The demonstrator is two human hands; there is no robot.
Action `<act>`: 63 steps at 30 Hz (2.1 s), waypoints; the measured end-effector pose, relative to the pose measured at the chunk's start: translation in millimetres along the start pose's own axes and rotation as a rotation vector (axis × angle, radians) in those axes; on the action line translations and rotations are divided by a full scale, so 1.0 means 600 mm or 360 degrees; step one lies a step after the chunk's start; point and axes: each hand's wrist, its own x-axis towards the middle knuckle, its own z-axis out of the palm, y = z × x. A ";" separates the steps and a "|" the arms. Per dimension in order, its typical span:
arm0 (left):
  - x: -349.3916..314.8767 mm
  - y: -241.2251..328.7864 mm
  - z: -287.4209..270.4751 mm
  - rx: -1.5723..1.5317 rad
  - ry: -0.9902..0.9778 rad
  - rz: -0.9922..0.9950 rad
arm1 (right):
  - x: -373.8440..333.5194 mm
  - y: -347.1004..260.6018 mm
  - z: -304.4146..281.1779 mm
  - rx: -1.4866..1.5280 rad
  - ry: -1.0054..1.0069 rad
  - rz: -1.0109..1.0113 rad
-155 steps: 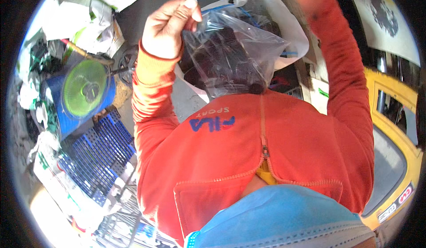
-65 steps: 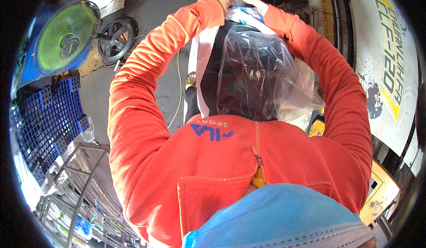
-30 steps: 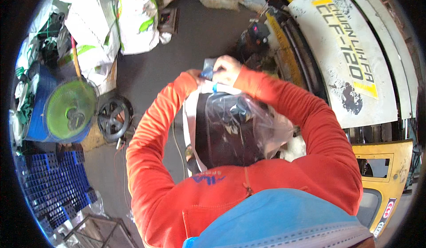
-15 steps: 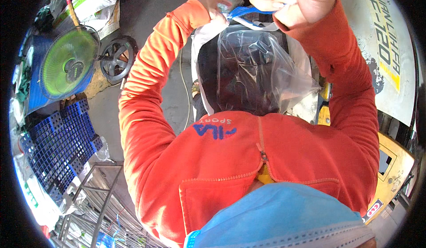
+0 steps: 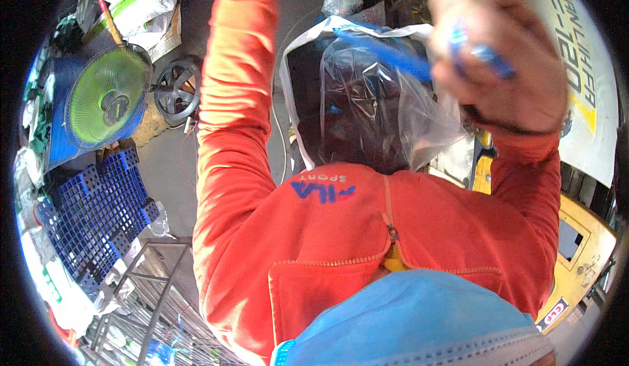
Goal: The person places a dark object into a clear plastic bag, then puts the bag into a larger white sack. They secure the sack with a blue strap, repeating the process with another bag and sack.
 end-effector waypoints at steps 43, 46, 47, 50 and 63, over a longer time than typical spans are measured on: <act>-0.193 0.291 -0.003 -0.0961 -0.1312 0.0057 | -0.518 0.171 -0.473 -0.1837 0.1112 0.0865; -0.205 0.288 -0.003 -0.1074 -0.1274 0.0126 | -0.530 0.169 -0.460 -0.1887 0.1171 0.0898; -0.209 0.287 -0.004 -0.1118 -0.1240 0.0175 | -0.528 0.165 -0.457 -0.1912 0.1193 0.0879; -0.234 0.307 -0.006 -0.1232 -0.1002 -0.0023 | -0.513 0.143 -0.435 -0.2015 0.1225 0.0790; -0.215 0.343 -0.015 -0.2501 0.0243 -0.1366 | 0.070 0.274 -0.019 -0.2185 -0.0123 -0.0686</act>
